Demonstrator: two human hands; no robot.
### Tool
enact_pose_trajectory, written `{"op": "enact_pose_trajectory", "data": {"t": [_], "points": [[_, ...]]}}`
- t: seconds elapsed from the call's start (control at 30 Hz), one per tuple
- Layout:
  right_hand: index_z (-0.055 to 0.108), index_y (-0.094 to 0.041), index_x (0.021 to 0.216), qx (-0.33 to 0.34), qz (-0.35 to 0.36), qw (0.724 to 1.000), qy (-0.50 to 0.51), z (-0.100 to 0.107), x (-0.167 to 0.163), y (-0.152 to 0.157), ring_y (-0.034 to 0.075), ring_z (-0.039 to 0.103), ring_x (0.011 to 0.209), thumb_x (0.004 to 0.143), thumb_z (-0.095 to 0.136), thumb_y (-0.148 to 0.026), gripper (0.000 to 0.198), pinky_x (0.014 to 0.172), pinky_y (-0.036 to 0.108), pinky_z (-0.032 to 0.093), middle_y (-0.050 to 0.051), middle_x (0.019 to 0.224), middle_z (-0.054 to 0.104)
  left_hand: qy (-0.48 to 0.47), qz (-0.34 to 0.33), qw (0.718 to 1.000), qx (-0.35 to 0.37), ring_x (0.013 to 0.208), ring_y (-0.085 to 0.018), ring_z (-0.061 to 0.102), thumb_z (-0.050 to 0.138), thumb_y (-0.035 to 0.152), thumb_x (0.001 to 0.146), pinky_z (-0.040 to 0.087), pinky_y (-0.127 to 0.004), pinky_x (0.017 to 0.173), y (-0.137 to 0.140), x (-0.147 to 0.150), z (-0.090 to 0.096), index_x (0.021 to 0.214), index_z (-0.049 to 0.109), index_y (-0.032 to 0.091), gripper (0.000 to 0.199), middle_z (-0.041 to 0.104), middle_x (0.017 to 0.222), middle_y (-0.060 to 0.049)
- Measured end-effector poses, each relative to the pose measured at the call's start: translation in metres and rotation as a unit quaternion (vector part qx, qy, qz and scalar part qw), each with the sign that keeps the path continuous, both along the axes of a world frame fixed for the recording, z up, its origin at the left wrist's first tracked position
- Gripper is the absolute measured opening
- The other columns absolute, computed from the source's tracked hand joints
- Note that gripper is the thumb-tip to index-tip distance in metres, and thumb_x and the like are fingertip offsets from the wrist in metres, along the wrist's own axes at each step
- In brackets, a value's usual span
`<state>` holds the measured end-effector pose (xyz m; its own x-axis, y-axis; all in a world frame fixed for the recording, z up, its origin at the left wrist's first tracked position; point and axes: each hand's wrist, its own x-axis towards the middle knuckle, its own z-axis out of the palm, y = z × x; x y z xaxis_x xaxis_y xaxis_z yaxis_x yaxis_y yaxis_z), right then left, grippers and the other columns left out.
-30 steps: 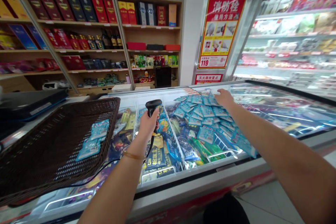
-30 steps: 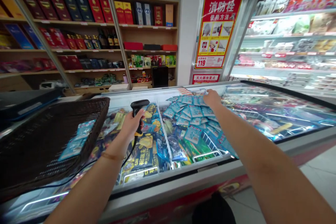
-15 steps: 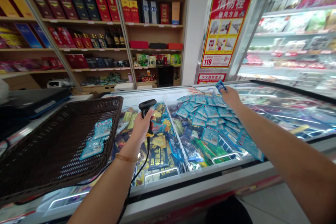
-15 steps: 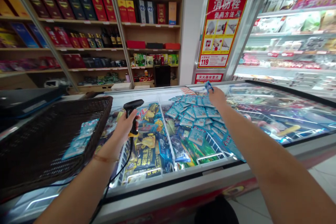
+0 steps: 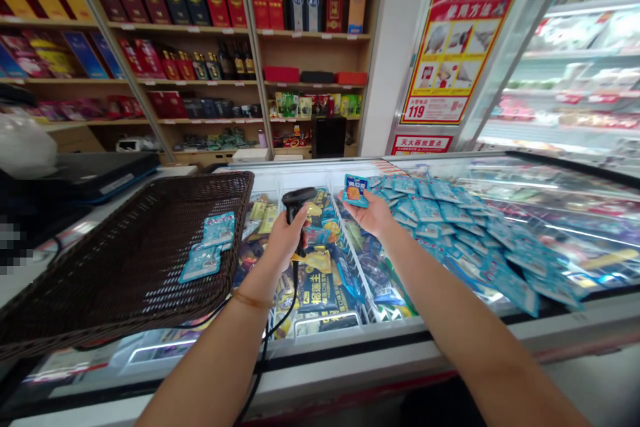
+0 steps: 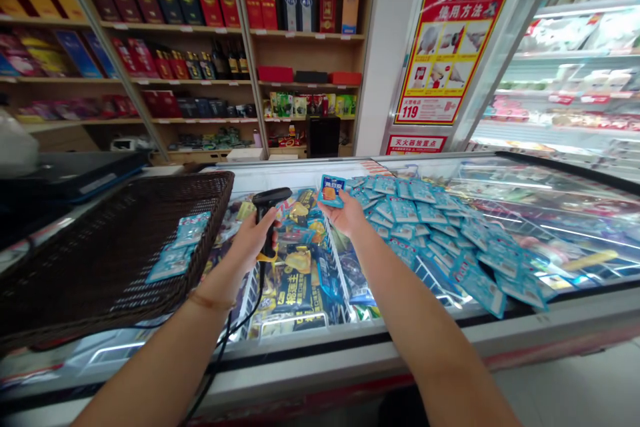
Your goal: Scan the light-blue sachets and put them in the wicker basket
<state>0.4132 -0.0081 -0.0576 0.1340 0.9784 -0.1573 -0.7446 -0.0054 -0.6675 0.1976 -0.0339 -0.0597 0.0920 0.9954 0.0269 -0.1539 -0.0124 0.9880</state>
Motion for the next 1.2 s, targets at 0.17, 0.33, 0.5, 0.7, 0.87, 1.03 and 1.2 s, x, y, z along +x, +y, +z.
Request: {"op": "enact_pose_trajectory", "data": {"t": [0.17, 0.33, 0.5, 0.7, 0.87, 1.03, 1.2], "points": [[0.06, -0.018, 0.117, 0.033, 0.055, 0.995, 0.081, -0.015, -0.001, -0.009, 0.023, 0.072, 0.092, 0.102, 0.026, -0.039, 0.042, 0.073, 0.037, 0.061, 0.011, 0.099, 0.074, 0.002, -0.029, 1.0, 0.006, 0.04, -0.007, 0.048, 0.074, 0.053, 0.076, 0.04, -0.022, 0.036, -0.008, 0.002, 0.001, 0.085, 0.05, 0.019, 0.043, 0.059, 0.068, 0.004], [0.06, -0.02, 0.095, 0.01, 0.086, 0.99, 0.109, -0.018, 0.008, -0.011, 0.02, 0.067, 0.076, 0.096, 0.042, -0.034, 0.023, 0.055, 0.029, 0.053, 0.009, 0.091, 0.072, 0.007, -0.049, 0.999, 0.006, 0.041, -0.007, 0.049, 0.074, 0.053, 0.076, 0.04, -0.021, 0.036, -0.01, 0.006, -0.005, 0.088, 0.05, 0.02, 0.043, 0.059, 0.068, 0.004], [0.052, -0.022, 0.078, 0.004, 0.008, 1.0, 0.021, -0.024, 0.005, -0.003, 0.012, 0.058, 0.058, 0.085, 0.058, -0.007, 0.018, 0.051, 0.021, 0.044, -0.004, 0.067, 0.064, 0.01, -0.045, 0.999, 0.002, 0.042, -0.007, 0.049, 0.073, 0.053, 0.077, 0.04, -0.022, 0.036, -0.01, 0.006, -0.008, 0.09, 0.05, 0.02, 0.042, 0.059, 0.069, 0.004], [0.058, -0.022, 0.076, 0.01, -0.091, 0.972, -0.217, -0.034, 0.003, -0.002, 0.012, 0.064, 0.068, 0.083, 0.071, -0.025, 0.015, 0.071, 0.025, 0.051, -0.007, 0.066, 0.066, 0.029, -0.056, 0.997, 0.036, 0.041, -0.007, 0.048, 0.074, 0.05, 0.077, 0.039, -0.022, 0.037, -0.015, 0.009, -0.004, 0.084, 0.051, 0.021, 0.038, 0.059, 0.067, 0.003], [0.061, -0.021, 0.069, 0.013, -0.129, 0.954, -0.27, -0.032, 0.007, -0.002, 0.015, 0.067, 0.067, 0.078, 0.073, -0.031, 0.018, 0.076, 0.03, 0.054, -0.007, 0.058, 0.063, 0.06, -0.083, 0.994, 0.047, 0.039, -0.008, 0.047, 0.072, 0.054, 0.078, 0.037, -0.022, 0.039, -0.017, 0.013, -0.009, 0.083, 0.051, 0.021, 0.039, 0.057, 0.059, 0.004], [0.064, -0.02, 0.069, 0.038, -0.143, 0.954, -0.262, -0.025, 0.011, -0.003, 0.015, 0.068, 0.071, 0.076, 0.074, -0.032, 0.018, 0.078, 0.031, 0.057, -0.005, 0.063, 0.067, 0.079, -0.119, 0.987, 0.074, 0.039, -0.008, 0.047, 0.067, 0.054, 0.081, 0.036, -0.022, 0.039, -0.022, 0.024, -0.019, 0.087, 0.051, 0.021, 0.037, 0.057, 0.058, 0.004], [0.063, -0.02, 0.067, 0.038, -0.163, 0.948, -0.269, -0.022, 0.016, -0.003, 0.016, 0.069, 0.069, 0.076, 0.074, -0.031, 0.018, 0.076, 0.031, 0.059, -0.005, 0.057, 0.063, 0.121, -0.134, 0.981, 0.077, 0.035, -0.01, 0.045, 0.068, 0.046, 0.08, 0.035, -0.022, 0.037, -0.026, 0.03, -0.016, 0.082, 0.05, 0.021, 0.031, 0.05, 0.048, 0.007]]}}
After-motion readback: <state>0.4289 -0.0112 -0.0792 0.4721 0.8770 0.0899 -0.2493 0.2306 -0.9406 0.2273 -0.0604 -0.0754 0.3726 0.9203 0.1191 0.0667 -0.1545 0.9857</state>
